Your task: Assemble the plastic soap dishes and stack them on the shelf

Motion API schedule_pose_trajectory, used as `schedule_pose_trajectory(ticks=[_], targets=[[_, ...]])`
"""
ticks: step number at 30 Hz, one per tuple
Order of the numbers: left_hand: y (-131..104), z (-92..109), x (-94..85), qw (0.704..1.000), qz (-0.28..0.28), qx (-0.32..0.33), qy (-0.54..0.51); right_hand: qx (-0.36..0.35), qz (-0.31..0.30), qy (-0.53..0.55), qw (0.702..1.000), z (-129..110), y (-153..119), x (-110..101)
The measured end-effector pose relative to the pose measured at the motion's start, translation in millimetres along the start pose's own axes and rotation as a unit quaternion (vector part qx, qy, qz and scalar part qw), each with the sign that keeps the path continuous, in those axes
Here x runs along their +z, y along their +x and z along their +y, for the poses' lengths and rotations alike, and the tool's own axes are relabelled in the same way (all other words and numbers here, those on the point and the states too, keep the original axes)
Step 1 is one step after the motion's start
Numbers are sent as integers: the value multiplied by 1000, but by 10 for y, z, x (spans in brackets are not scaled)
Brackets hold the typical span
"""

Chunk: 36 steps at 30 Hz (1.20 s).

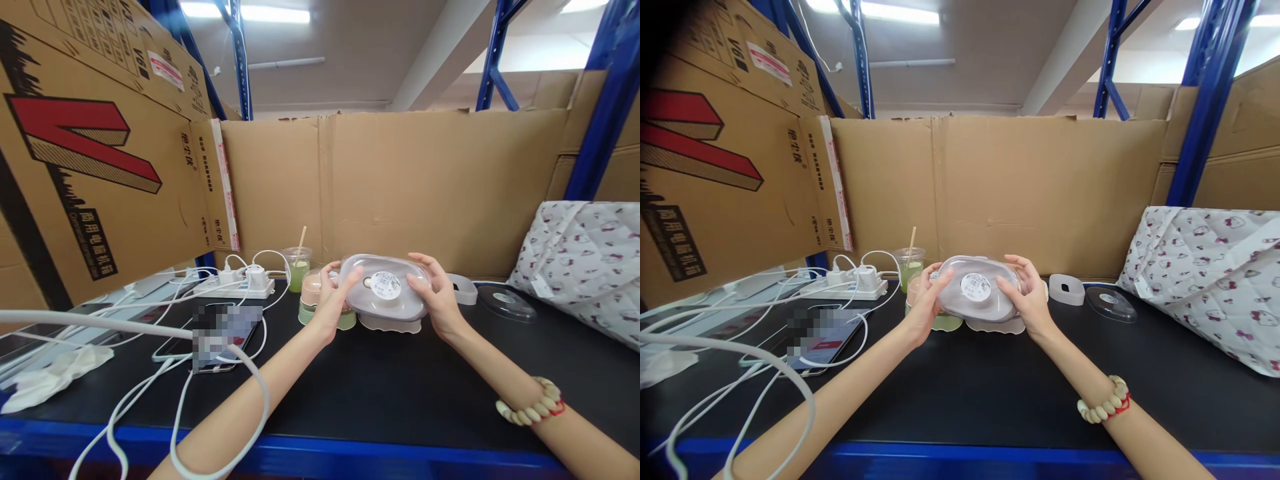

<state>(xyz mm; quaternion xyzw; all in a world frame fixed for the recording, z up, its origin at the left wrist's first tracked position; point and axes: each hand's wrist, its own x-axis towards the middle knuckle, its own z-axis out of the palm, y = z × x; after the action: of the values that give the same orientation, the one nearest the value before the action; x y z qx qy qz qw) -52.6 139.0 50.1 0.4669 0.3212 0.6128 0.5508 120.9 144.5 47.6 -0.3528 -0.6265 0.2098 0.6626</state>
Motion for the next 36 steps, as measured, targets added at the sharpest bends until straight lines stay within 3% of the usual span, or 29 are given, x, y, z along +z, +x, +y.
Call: schedule_pose_trajectory(ticks=[3, 10, 13, 19, 22, 25, 28, 36], targets=[[6, 2, -13, 999, -24, 10, 36, -20, -14, -21, 999, -4, -1, -12], [-53, -8, 32, 979, -20, 198, 51, 8, -38, 3, 999, 51, -9, 0], [-70, -24, 30, 967, -40, 244, 64, -11, -62, 0, 998, 73, -23, 4], [-61, -63, -13, 963, -100, 242, 66, -65, -2, -38, 997, 39, -52, 17], [-64, -64, -25, 954, -90, 275, 79, -89, 7, -47, 995, 6, -79, 42], [-82, -52, -19, 952, -59, 284, 95, -97, -5, -50, 994, -12, -105, 65], [-98, -31, 0, 962, -38, 254, 91, -87, -28, -45, 995, -16, -113, 71], [-99, 27, 45, 971, -11, 229, 65, -66, -82, -47, 993, -31, -112, 47]])
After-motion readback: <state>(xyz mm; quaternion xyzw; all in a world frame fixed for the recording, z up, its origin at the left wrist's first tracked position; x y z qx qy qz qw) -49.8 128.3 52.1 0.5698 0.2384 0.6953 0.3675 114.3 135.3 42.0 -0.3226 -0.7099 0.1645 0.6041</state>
